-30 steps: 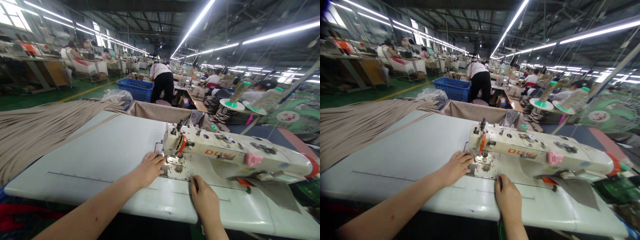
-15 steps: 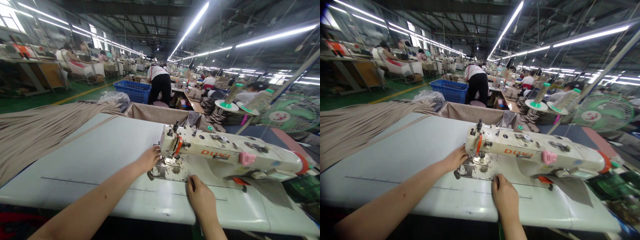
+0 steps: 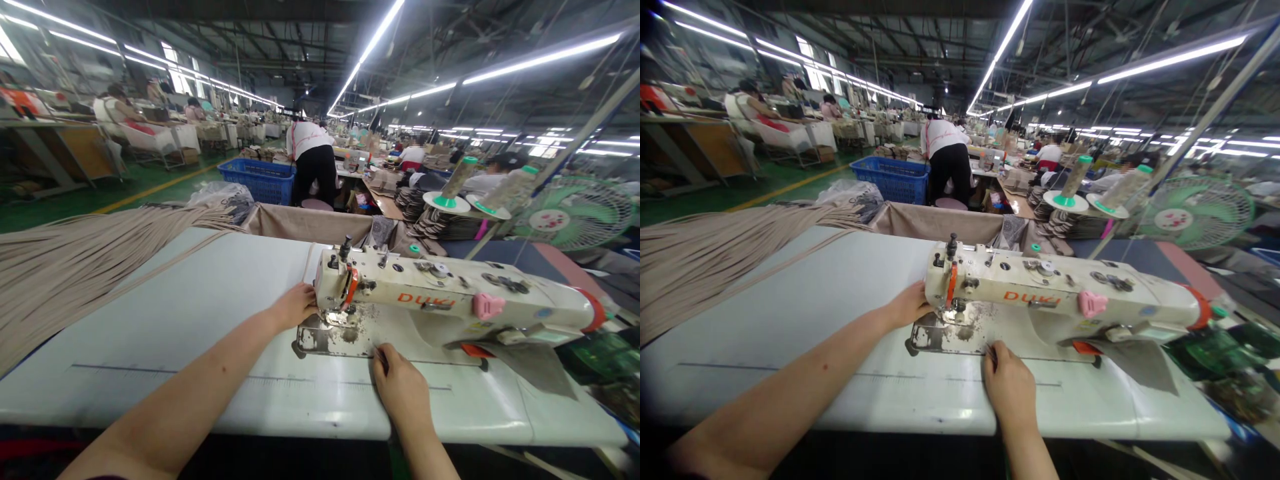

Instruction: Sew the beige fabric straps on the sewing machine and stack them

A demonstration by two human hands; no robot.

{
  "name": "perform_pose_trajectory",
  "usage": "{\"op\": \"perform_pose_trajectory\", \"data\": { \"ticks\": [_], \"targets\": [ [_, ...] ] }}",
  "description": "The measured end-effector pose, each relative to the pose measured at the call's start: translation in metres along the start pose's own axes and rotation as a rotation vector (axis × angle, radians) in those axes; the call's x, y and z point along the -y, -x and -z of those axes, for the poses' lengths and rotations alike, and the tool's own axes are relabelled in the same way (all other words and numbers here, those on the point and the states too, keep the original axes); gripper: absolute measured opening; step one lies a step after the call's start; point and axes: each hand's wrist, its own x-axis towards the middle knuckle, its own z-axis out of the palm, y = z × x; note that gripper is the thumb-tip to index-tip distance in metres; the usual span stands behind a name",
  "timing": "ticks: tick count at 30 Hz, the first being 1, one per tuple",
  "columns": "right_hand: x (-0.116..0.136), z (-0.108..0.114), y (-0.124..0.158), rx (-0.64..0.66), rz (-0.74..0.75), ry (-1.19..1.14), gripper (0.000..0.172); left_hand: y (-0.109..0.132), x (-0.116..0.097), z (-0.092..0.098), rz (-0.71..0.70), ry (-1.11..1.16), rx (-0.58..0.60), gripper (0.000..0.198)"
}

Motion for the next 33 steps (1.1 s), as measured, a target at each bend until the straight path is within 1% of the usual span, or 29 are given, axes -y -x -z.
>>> {"op": "perform_pose_trajectory", "data": {
  "ticks": [2, 6, 15, 22, 25, 30, 33],
  "targets": [
    [0.0, 0.0, 0.0, 0.001, -0.005, -0.004, 0.014, 0.004, 0.003, 0.003, 0.003, 0.015, 0.03, 0.015],
    [0.002, 0.002, 0.001, 0.011, -0.015, -0.006, 0.013, 0.01, 0.001, 0.005, 0.058, 0.046, 0.043, 0.014],
    [0.002, 0.003, 0.002, 0.004, -0.015, -0.015, 0.013, 0.03, -0.021, -0.001, 0.234, 0.145, 0.041, 0.01],
    [0.0, -0.001, 0.003, -0.022, -0.001, -0.027, 0.013, 0.033, -0.032, -0.003, 0.297, 0.146, 0.014, 0.008],
    [0.0, -0.002, 0.002, -0.025, 0.001, -0.019, 0.014, 0.038, -0.046, -0.007, 0.317, 0.115, -0.002, 0.008],
    [0.002, 0.001, 0.003, -0.035, -0.002, -0.013, 0.013, 0.048, -0.079, -0.017, 0.361, 0.028, -0.022, 0.009],
    [0.002, 0.001, 0.003, -0.04, -0.01, -0.015, 0.011, 0.05, -0.095, -0.025, 0.42, -0.036, 0.014, 0.01]
  ]
}}
